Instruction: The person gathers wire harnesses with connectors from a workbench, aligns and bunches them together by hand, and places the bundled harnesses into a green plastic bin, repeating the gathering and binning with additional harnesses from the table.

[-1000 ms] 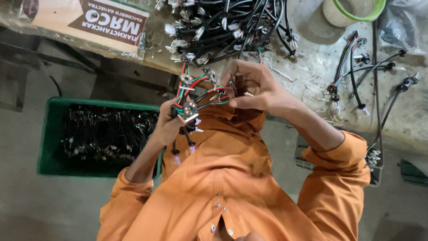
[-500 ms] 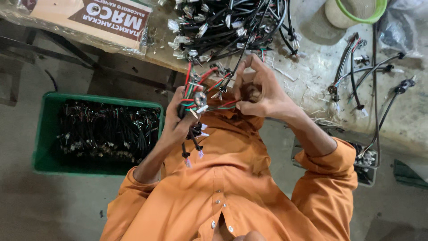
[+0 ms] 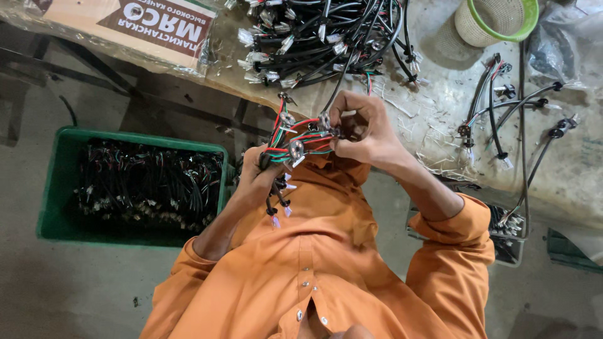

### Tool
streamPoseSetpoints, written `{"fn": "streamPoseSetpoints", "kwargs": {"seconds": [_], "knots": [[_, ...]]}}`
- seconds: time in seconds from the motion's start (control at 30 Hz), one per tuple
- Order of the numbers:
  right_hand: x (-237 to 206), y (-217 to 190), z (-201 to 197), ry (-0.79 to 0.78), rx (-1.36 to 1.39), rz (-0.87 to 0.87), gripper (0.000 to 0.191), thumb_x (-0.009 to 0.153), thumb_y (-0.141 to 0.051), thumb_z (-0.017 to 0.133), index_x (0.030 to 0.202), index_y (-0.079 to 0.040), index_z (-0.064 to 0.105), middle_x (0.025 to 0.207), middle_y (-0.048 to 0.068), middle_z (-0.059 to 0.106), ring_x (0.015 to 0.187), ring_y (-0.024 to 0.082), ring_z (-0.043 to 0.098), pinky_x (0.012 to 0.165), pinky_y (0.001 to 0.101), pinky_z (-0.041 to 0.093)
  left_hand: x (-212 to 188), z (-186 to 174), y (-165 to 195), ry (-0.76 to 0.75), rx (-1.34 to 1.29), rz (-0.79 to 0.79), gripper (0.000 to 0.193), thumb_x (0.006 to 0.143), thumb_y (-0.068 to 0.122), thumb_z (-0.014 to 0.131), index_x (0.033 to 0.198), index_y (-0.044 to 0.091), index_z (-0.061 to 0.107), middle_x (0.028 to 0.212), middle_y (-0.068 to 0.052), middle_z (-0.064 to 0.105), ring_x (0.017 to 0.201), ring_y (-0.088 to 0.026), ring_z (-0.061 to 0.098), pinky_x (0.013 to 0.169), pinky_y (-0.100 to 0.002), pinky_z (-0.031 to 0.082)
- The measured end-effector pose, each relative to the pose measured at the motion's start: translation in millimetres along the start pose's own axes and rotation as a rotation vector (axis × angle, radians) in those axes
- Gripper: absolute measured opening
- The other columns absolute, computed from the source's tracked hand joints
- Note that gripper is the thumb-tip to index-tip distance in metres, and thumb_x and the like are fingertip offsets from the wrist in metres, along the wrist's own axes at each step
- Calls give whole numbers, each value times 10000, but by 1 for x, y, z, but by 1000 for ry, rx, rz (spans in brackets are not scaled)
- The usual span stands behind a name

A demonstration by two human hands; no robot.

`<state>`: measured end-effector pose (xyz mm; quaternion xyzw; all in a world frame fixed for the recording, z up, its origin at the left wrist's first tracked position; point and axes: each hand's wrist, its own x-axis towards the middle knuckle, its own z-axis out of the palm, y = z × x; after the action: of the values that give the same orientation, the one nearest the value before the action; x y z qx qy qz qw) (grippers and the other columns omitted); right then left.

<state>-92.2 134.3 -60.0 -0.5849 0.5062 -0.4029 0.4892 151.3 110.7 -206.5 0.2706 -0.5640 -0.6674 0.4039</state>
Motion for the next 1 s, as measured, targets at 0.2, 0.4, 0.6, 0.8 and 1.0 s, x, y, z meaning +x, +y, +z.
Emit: {"fn": "streamPoseSetpoints", "kwargs": {"seconds": [0.2,0.4,0.6,0.8,1.0], "knots": [[-3,13,2,-57,103,23,222,768,-41,703,858,-11,502,796,20,518,716,49,457,643,220,336,-9,-7,1,-64,8,30,76,957,36,630,882,45,625,701,35,529,623,-42,471,528,-249,370],[19,9,-57,177,-506,-344,328,905,-120,750,1197,-19,642,1177,91,674,1092,189,691,949,338,543,-20,-21,25,7,-561,-40,237,1051,260,629,921,77,553,677,21,441,518,-81,431,492,-265,366],[50,24,-75,327,-976,-357,242,925,52,694,1131,-72,714,1101,141,663,947,309,672,845,414,548,-16,-23,34,236,-606,55,240,1063,247,659,955,103,501,617,58,300,458,-45,283,438,-235,244],[73,32,-84,320,-1226,-591,353,734,72,647,1062,-55,673,1023,139,613,908,358,633,786,437,512,-18,-32,28,184,-843,66,266,1088,205,631,900,101,475,624,25,338,484,-90,336,469,-262,288],[48,74,-83,194,-1124,40,348,805,-165,788,1051,-18,590,861,106,603,758,283,598,658,419,475,-26,-38,20,380,-607,21,142,1021,45,595,937,110,501,657,28,370,466,-58,327,426,-234,269]]}}
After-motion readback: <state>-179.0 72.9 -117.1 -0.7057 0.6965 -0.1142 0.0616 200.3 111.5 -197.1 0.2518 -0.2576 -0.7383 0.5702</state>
